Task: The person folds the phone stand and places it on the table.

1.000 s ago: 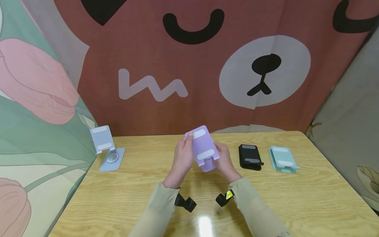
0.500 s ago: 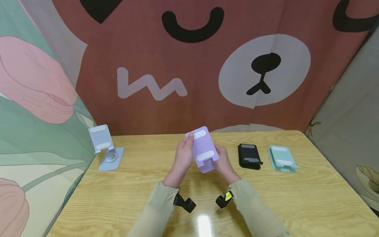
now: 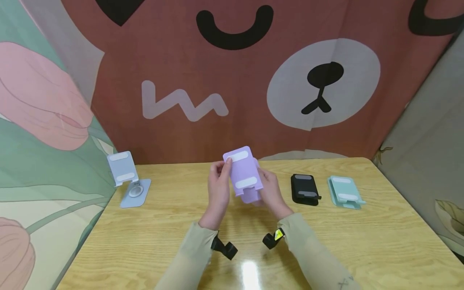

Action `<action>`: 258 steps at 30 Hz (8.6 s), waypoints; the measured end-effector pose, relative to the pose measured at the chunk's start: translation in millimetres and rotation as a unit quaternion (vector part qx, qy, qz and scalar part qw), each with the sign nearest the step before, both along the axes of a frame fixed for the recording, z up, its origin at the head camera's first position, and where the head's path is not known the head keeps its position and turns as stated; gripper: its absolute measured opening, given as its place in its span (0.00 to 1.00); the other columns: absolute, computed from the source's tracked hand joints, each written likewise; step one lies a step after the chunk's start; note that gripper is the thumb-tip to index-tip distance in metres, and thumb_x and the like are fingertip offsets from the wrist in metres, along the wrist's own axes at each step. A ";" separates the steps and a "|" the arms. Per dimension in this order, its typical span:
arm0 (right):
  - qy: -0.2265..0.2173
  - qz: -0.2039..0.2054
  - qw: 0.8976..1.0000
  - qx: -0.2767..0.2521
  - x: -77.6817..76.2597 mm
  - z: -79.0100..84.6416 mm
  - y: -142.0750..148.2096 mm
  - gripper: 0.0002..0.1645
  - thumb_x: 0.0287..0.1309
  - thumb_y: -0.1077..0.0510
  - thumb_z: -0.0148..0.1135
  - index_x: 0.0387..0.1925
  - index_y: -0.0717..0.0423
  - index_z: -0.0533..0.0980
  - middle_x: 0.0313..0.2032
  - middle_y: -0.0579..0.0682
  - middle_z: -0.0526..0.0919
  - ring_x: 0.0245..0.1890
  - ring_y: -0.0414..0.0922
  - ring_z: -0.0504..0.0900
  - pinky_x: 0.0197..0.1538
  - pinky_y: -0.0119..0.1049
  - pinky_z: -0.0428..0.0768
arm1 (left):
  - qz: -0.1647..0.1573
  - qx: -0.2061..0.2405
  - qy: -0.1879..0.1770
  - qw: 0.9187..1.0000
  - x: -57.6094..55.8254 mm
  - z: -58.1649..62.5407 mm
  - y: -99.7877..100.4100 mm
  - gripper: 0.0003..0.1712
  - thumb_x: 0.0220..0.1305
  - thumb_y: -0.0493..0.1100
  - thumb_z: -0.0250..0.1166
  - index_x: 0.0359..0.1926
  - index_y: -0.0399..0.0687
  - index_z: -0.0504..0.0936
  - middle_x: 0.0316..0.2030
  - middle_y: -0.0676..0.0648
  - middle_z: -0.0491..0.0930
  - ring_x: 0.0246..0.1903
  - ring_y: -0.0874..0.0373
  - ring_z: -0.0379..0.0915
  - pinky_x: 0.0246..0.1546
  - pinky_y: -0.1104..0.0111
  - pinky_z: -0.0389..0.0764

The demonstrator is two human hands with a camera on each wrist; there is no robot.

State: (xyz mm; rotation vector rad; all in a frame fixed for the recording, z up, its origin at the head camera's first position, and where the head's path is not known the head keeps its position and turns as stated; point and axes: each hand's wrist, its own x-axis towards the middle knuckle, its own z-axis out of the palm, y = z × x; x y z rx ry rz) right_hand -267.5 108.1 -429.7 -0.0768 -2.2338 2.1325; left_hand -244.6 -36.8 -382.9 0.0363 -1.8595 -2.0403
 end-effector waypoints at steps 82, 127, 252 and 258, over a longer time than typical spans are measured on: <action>-0.077 0.086 0.992 0.053 8.7 28.3 3.0 0.57 0.59 0.18 0.52 0.68 0.60 0.65 0.55 0.66 0.76 0.51 0.60 0.80 0.43 0.56 0.84 | -0.131 -0.102 -0.135 0.977 -1.4 -32.7 -7.5 0.46 0.73 0.73 0.47 0.57 0.30 0.74 0.45 0.36 0.78 0.44 0.46 0.75 0.44 0.56 0.78; -0.050 0.029 0.992 0.114 8.9 19.3 4.0 0.56 0.56 0.16 0.53 0.64 0.58 0.73 0.53 0.63 0.78 0.49 0.57 0.79 0.40 0.48 0.85 | -0.073 -0.125 -0.095 0.985 0.1 -43.4 1.3 0.40 0.74 0.70 0.49 0.56 0.36 0.78 0.46 0.40 0.81 0.47 0.47 0.75 0.50 0.53 0.74; -0.006 0.000 0.995 0.102 8.5 0.2 -6.0 0.27 0.69 0.39 0.62 0.46 0.61 0.77 0.40 0.57 0.84 0.35 0.47 0.83 0.34 0.36 0.80 | -0.042 -0.164 -0.055 0.984 -5.5 -53.7 -8.4 0.17 0.73 0.47 0.62 0.44 0.34 0.80 0.32 0.45 0.77 0.32 0.54 0.71 0.32 0.64 0.75; -0.022 0.012 0.995 0.094 9.7 1.4 -8.1 0.29 0.71 0.39 0.58 0.50 0.63 0.76 0.44 0.59 0.80 0.40 0.50 0.80 0.38 0.38 0.78 | -0.047 -0.155 -0.040 0.986 -7.1 -52.4 -13.6 0.16 0.71 0.46 0.64 0.43 0.35 0.80 0.32 0.45 0.76 0.26 0.58 0.71 0.27 0.67 0.75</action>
